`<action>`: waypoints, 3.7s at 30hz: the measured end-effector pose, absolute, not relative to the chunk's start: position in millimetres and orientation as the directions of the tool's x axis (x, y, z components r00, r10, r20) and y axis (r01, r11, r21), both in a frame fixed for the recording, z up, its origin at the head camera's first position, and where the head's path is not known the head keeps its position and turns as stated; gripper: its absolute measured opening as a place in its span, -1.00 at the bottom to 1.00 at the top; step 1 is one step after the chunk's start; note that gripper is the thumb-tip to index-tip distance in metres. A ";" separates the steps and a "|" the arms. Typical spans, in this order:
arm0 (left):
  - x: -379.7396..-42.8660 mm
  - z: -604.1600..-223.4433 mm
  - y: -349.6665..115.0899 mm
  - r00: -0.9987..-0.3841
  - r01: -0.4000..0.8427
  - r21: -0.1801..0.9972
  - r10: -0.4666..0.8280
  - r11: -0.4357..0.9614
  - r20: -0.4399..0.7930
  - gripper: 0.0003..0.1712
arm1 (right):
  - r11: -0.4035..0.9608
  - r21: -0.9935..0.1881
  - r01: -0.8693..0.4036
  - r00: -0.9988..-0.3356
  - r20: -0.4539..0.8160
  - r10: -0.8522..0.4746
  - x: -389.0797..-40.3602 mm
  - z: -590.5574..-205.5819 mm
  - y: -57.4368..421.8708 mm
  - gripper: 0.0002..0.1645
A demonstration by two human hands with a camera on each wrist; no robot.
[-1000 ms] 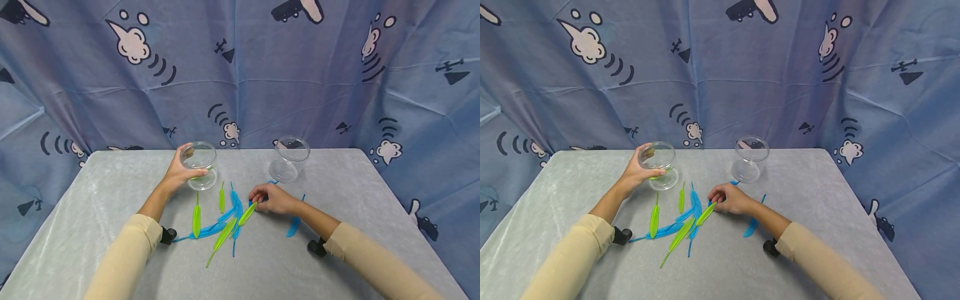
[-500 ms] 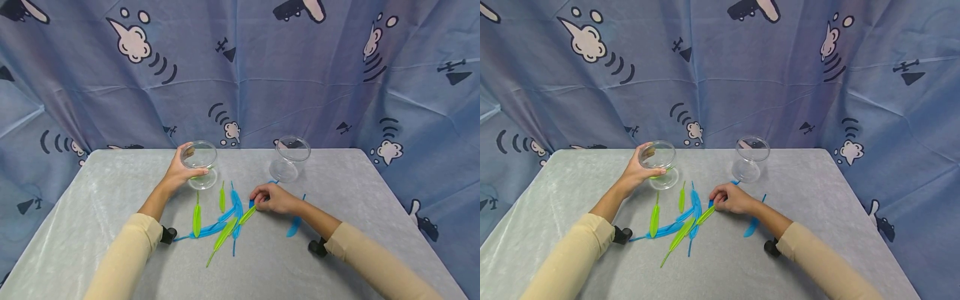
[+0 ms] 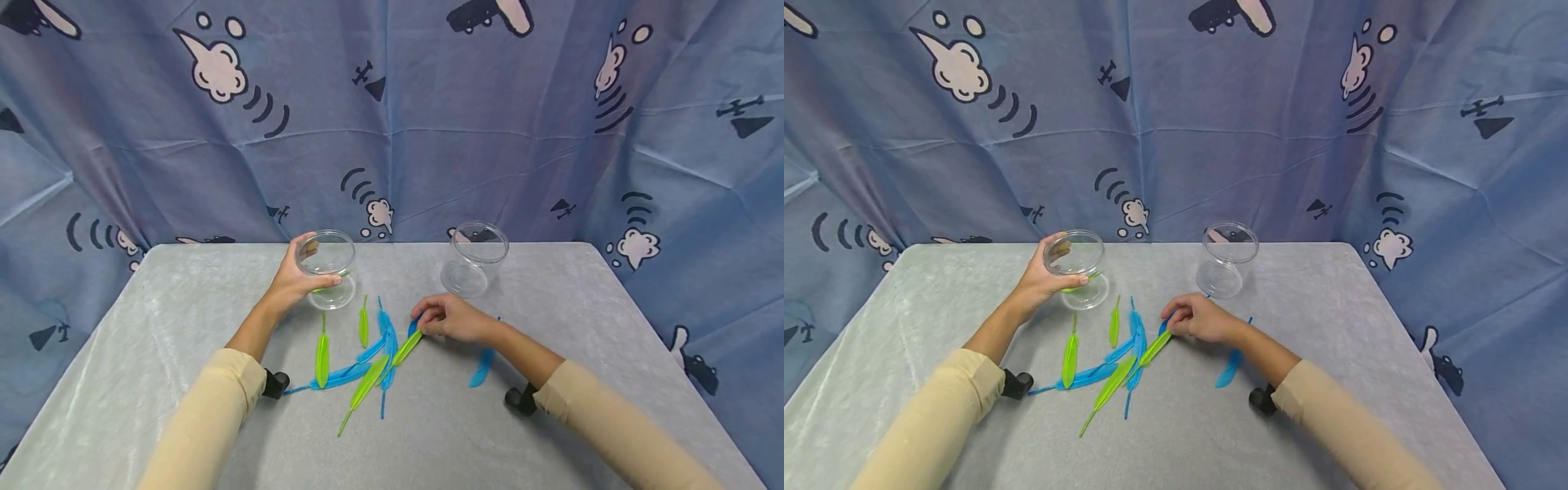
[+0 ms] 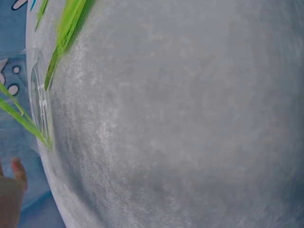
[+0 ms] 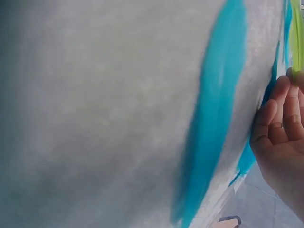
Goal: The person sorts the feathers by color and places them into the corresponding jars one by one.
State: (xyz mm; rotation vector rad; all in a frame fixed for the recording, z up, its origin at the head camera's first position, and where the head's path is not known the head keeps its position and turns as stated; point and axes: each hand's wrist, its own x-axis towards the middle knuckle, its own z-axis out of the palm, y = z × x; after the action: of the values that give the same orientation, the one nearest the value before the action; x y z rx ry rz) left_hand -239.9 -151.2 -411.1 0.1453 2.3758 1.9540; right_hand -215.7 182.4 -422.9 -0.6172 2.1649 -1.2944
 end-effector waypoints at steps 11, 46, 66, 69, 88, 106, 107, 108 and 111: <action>-243.4 -418.5 -153.4 -0.994 0.052 0.980 0.104 0.192 0.032 0.21 | 0.424 -0.901 -0.090 -0.799 -0.189 -0.571 -222.8 -402.6 182.6 -0.65; -242.2 -420.8 -153.1 -0.995 0.057 0.979 0.094 0.198 0.039 0.20 | 0.390 -0.897 -0.209 -0.967 0.129 -0.221 -264.5 -309.8 140.8 -0.83; -246.1 -420.6 -155.1 -0.992 0.053 0.987 0.121 0.150 0.035 0.20 | 0.412 -0.853 -0.320 -0.947 0.294 -0.128 -277.6 -290.8 91.5 -0.90; -246.3 -422.4 -154.9 -0.993 0.065 0.985 0.112 0.158 0.047 0.19 | 0.431 -0.840 -0.330 -0.944 0.299 -0.140 -277.5 -294.2 83.6 -0.89; -242.4 -416.2 -152.5 -0.989 0.074 0.987 0.135 0.141 0.055 0.18 | 0.483 -0.803 -0.348 -0.933 0.246 -0.263 -270.1 -326.4 52.7 -0.87; -243.6 -422.5 -153.5 -0.991 0.082 0.986 0.114 0.144 0.066 0.19 | 0.398 -0.840 -0.369 -0.879 0.176 -0.443 -262.9 -340.9 62.8 -0.82; -244.2 -423.4 -153.5 -0.992 0.083 0.986 0.110 0.144 0.068 0.19 | 0.395 -0.844 -0.364 -0.881 0.173 -0.441 -262.0 -341.9 64.7 -0.81; -244.3 -423.5 -153.5 -0.992 0.081 0.986 0.107 0.144 0.065 0.19 | 0.390 -0.848 -0.359 -0.882 0.171 -0.440 -261.3 -343.3 66.6 -0.81; -244.2 -423.3 -153.2 -0.993 0.078 0.987 0.103 0.143 0.064 0.19 | 0.384 -0.858 -0.341 -0.885 0.155 -0.439 -258.3 -348.6 72.3 -0.80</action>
State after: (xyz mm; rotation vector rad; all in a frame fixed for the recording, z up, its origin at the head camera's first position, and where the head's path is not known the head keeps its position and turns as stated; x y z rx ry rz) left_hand -244.2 -153.2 -423.3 0.1868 2.3611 2.0355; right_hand -258.3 72.3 -348.6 -0.7154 2.5310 -1.5331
